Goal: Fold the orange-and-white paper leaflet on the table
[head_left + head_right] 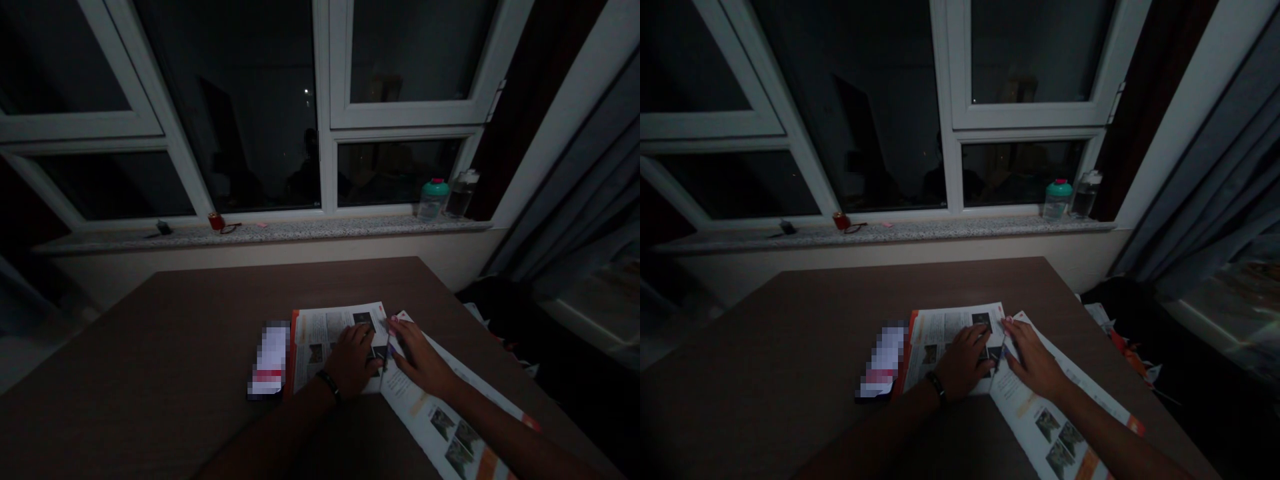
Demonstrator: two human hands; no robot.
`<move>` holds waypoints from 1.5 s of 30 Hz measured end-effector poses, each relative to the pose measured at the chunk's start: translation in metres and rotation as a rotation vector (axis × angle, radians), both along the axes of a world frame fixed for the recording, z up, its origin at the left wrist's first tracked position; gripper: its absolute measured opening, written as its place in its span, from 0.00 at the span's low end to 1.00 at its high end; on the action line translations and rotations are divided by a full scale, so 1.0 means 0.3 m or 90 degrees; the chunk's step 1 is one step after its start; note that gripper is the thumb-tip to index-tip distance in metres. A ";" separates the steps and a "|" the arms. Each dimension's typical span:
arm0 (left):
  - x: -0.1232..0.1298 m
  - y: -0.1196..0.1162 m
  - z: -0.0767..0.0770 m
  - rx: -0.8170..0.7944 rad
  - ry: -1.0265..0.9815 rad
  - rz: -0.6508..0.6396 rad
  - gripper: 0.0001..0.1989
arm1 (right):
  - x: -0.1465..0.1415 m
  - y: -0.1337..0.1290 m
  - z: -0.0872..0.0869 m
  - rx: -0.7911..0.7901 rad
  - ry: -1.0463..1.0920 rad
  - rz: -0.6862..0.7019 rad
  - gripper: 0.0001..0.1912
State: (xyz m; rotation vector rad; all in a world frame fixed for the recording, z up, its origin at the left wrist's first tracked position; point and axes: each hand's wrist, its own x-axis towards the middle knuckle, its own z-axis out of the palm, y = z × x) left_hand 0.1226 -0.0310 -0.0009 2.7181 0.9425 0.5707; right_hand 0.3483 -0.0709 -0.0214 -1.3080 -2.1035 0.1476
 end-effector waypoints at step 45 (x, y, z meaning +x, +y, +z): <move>0.140 0.001 0.013 -0.002 -0.021 -0.009 0.25 | 0.045 0.009 0.007 0.027 0.007 -0.144 0.32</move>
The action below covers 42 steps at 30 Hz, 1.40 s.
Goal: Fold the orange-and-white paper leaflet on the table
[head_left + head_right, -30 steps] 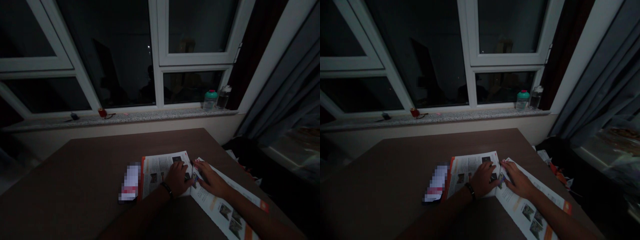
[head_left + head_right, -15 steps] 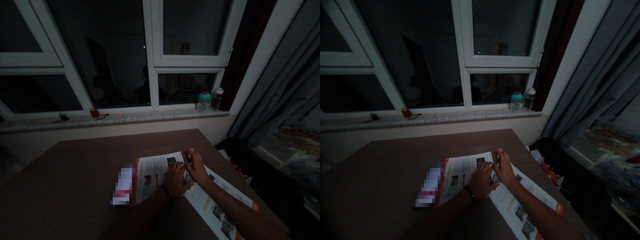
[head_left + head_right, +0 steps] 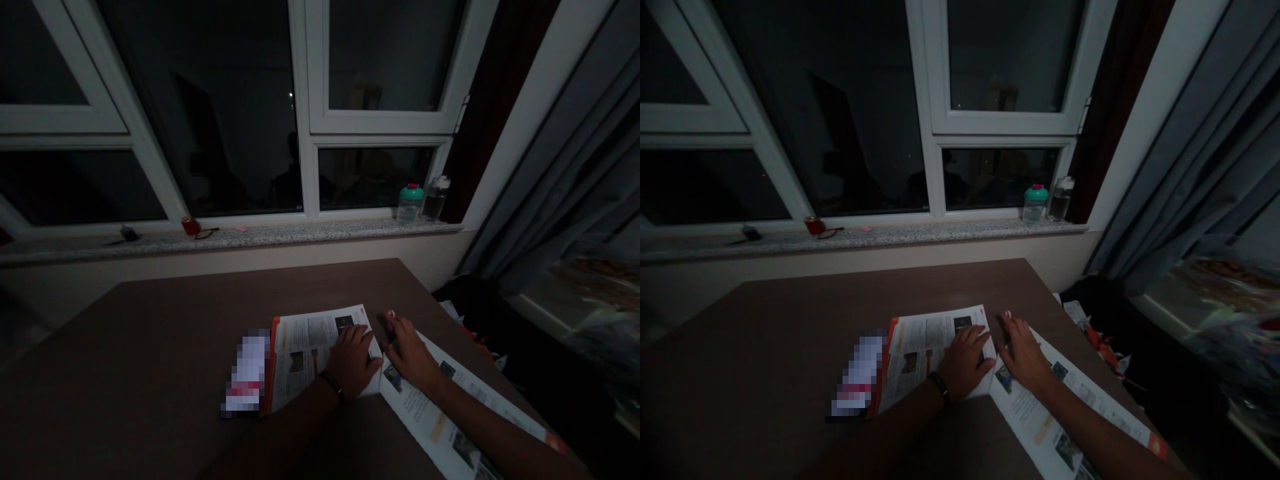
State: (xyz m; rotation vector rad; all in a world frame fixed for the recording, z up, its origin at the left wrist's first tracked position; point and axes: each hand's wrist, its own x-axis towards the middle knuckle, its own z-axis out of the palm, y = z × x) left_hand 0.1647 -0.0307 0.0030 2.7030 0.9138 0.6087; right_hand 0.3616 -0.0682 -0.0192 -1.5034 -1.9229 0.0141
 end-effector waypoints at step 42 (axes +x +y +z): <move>0.050 -0.013 -0.016 0.036 0.010 0.000 0.20 | 0.080 -0.097 0.015 -0.084 -0.060 -0.016 0.31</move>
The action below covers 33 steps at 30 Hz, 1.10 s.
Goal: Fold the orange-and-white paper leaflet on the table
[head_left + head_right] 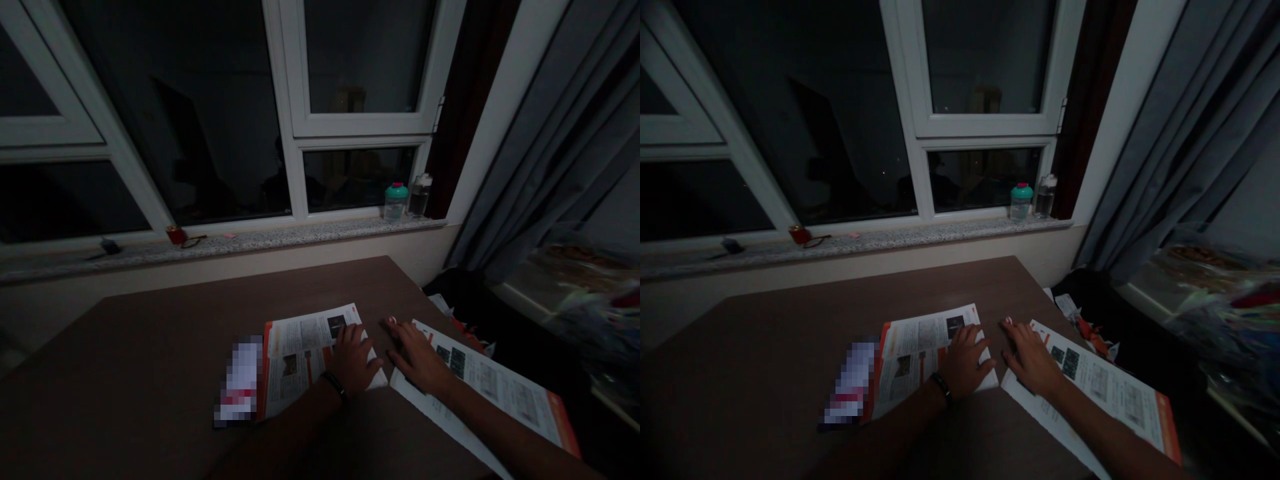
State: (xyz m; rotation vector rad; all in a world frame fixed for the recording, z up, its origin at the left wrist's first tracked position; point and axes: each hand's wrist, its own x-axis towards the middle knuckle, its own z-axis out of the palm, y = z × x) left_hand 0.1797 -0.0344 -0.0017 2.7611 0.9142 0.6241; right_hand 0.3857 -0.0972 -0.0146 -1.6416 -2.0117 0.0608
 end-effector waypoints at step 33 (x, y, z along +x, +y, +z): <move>-0.198 0.088 0.084 -0.224 -0.187 0.192 0.11 | -0.259 0.234 0.123 0.105 0.237 0.017 0.24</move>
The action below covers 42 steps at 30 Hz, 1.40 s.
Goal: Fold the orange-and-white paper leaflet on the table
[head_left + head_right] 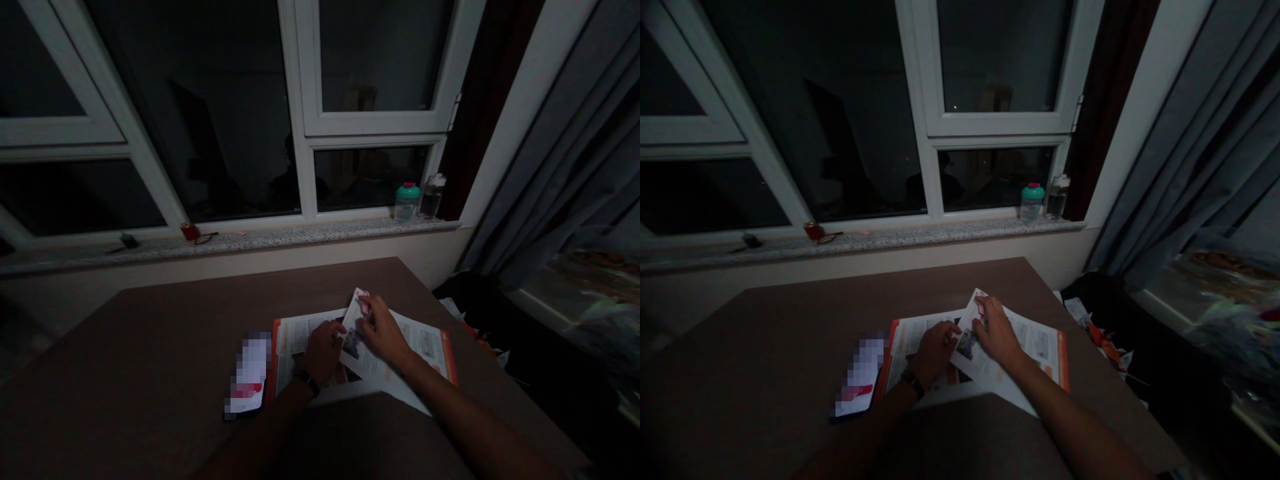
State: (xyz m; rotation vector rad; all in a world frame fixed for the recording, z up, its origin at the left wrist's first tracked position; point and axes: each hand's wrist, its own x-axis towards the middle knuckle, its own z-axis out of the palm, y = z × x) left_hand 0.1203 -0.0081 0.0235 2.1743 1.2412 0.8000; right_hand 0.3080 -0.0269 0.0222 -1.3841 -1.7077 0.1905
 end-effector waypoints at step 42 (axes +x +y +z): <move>-0.518 0.007 0.114 -0.033 0.290 -0.193 0.35 | 0.080 0.020 -0.048 -0.218 -0.157 0.277 0.35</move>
